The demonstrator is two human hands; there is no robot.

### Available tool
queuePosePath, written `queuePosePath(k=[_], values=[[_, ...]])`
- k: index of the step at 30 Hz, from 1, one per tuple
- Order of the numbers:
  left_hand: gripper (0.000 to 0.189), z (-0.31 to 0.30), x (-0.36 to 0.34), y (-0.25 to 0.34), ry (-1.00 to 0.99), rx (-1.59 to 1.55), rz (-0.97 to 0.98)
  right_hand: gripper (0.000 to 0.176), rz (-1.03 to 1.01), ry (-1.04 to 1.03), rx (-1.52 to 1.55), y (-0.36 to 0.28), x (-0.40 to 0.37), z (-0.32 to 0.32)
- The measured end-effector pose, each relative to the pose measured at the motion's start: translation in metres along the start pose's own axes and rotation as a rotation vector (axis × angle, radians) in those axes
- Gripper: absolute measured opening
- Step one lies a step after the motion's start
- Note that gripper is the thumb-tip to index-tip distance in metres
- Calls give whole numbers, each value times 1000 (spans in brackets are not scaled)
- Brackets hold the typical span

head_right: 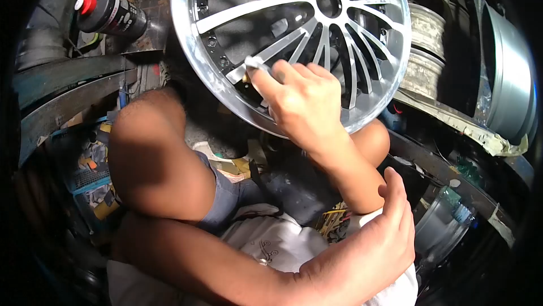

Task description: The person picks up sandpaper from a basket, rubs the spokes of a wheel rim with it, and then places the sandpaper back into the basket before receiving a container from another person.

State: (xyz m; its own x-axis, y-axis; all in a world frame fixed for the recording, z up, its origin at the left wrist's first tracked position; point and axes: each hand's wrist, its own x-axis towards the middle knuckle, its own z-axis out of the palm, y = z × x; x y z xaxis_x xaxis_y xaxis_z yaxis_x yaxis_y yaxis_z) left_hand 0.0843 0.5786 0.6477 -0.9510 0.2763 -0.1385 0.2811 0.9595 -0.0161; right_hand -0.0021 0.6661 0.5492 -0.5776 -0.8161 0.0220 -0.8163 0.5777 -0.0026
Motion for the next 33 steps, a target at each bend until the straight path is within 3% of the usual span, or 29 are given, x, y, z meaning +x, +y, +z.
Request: queuePosePath(k=[5,8,11,15,17,29,30,33], values=[[21,1,5,0,33,-58,35,32,26,-147,12,3,-7,2],[22,0,3,4,52,-95,97,31,31,88,168,6,-4,10],[22,-1,5,2,72,-104,130,36,91,-215,40,2,-21,13],[23,0,3,5,63,-128,174,28,91,130,165,-5,-2,4],[23,-3,4,5,83,-134,215,27,82,-33,76,3,-13,26],[25,-1,9,11,126,-268,326,31,174,23,170,0,-23,37],[25,-1,9,10,128,-282,329,33,217,-78,165,-2,-23,29],[25,-1,8,15,136,-326,356,34,145,14,184,5,-14,35]])
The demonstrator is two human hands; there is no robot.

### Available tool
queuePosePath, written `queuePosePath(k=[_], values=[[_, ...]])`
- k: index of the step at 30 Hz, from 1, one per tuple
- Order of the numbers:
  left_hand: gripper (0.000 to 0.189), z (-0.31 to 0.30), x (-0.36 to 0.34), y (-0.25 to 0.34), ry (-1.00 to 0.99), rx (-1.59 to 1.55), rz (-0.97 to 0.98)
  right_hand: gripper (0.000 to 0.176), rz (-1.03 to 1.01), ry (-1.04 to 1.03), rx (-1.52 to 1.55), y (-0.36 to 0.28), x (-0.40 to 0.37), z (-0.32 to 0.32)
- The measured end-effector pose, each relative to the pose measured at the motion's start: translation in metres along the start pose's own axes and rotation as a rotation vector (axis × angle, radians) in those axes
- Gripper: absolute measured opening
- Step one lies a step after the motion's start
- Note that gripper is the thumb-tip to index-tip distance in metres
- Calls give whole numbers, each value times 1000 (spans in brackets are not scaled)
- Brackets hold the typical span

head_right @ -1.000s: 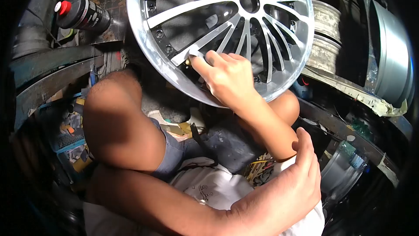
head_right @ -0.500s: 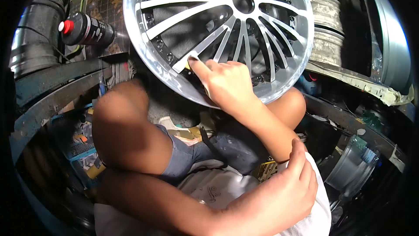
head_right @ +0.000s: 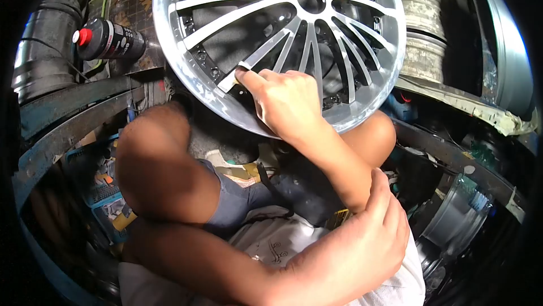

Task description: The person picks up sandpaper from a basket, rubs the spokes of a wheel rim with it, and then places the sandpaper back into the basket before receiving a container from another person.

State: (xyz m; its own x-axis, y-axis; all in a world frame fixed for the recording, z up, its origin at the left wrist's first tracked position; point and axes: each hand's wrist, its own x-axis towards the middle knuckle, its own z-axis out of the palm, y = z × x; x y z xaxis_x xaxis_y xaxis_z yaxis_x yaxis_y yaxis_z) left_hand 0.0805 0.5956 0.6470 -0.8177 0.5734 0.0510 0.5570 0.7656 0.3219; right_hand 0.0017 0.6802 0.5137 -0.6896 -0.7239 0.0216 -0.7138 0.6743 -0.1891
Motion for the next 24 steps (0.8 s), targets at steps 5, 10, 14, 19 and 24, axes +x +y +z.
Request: queuePosePath(k=[5,10,14,19,24], values=[[26,3,0,0,19,-61,38,35,-30,-24,-13,-7,5,-23],[27,3,-1,-7,41,-126,52,36,-103,-48,-79,0,5,-22],[27,4,-2,-7,58,-186,81,36,-67,-13,-80,-4,7,-28],[28,3,-3,-3,85,-258,128,30,-29,-40,-47,-8,7,-26],[28,1,5,0,112,-296,186,23,18,-304,-50,3,1,-36]])
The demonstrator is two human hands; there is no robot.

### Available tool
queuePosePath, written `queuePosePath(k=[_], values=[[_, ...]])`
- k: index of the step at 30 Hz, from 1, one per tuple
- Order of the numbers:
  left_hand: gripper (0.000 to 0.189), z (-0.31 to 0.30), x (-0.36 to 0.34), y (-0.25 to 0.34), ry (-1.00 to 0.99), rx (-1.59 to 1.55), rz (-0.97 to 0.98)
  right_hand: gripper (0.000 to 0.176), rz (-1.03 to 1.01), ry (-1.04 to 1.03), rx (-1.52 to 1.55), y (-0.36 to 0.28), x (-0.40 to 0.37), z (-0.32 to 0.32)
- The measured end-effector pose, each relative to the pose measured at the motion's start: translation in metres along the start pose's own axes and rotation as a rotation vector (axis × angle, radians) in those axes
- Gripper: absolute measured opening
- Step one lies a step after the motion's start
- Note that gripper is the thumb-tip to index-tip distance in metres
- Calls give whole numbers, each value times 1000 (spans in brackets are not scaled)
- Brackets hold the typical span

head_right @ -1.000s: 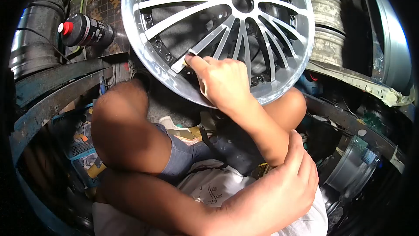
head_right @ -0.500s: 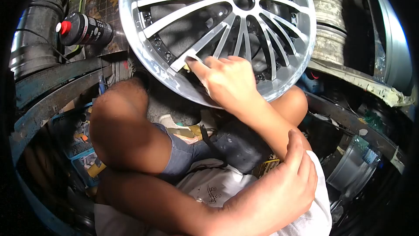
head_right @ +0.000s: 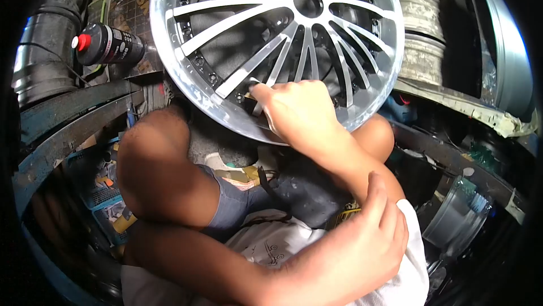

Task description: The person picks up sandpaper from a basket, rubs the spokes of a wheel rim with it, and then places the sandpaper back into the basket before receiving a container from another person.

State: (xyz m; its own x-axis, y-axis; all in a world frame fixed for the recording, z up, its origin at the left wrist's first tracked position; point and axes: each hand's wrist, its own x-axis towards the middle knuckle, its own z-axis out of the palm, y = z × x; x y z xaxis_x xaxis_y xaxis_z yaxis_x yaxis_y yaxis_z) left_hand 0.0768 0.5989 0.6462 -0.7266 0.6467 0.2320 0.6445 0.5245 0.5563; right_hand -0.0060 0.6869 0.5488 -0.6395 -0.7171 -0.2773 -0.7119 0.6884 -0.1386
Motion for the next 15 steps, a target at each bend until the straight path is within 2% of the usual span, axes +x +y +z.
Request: queuePosePath(k=[1,2,4,5,6,8,9,10,12,15], values=[[29,0,1,3,-6,-18,20,18,-21,138,199,1,-1,-1],[29,0,4,5,-2,-25,34,20,-21,191,322,3,0,-13],[29,-6,7,10,10,-29,58,30,38,206,638,13,2,-26],[27,10,13,14,18,-35,45,38,46,168,1040,19,3,-14],[26,6,17,10,43,-16,51,32,208,31,1270,14,5,-13],[26,7,22,9,17,14,69,27,99,81,1336,2,0,17],[25,14,25,11,-26,20,79,21,104,36,1342,-3,-5,19],[25,19,27,13,-64,28,88,19,145,-21,1628,-9,-8,17],[26,17,31,15,-69,26,85,18,199,-44,1786,-7,-9,22],[28,22,33,16,-82,16,86,23,205,26,1864,-8,-5,16]])
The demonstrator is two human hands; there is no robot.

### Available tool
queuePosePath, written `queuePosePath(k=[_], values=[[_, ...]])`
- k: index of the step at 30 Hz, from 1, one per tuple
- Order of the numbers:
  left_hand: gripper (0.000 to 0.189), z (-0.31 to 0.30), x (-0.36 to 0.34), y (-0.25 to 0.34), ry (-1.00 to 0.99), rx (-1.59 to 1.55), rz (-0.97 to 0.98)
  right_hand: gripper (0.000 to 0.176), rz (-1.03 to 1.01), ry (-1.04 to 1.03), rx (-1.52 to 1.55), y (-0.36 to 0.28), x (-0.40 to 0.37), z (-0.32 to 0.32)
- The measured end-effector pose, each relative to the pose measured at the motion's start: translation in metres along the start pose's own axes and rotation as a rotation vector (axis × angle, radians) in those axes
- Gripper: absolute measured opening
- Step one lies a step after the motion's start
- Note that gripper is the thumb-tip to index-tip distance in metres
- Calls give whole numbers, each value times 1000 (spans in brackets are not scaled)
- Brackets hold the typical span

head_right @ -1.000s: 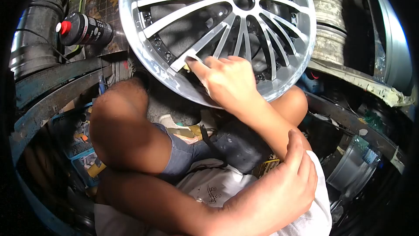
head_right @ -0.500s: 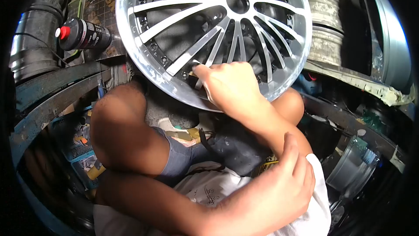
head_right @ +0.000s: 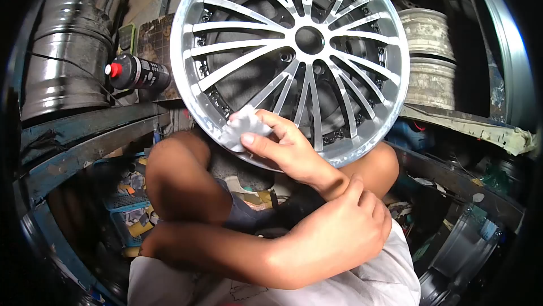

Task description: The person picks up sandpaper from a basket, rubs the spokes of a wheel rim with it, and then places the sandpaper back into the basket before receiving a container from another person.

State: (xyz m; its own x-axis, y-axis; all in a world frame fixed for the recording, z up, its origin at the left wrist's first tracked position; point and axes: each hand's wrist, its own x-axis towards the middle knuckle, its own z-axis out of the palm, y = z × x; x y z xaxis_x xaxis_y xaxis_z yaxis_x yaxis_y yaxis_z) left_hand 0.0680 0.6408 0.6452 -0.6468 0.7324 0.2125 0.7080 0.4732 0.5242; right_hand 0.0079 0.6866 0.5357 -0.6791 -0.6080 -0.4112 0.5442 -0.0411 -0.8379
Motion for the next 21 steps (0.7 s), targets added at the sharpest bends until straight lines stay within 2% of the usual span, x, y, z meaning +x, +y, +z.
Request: queuePosePath(k=[3,7,11,12,15,16,19,21], values=[[30,4,0,-3,12,2,-13,28,72,-58,173,5,-2,-8],[31,-6,-3,-9,48,2,3,28,85,-147,187,3,-6,-11],[32,-6,-5,-9,21,-34,28,29,196,21,155,2,-3,-8],[31,-5,-5,-7,2,-32,14,25,195,15,157,-1,0,-9],[29,-2,-5,-1,-20,-26,-15,11,-95,44,-331,5,-1,-21],[29,-4,-6,-2,-5,-19,-14,13,-138,59,-617,2,-4,-24],[27,-8,-8,0,24,-35,-24,15,-488,118,-1064,-1,0,-11],[27,-7,-10,2,50,-41,-33,15,-481,116,-1087,-2,3,-12]])
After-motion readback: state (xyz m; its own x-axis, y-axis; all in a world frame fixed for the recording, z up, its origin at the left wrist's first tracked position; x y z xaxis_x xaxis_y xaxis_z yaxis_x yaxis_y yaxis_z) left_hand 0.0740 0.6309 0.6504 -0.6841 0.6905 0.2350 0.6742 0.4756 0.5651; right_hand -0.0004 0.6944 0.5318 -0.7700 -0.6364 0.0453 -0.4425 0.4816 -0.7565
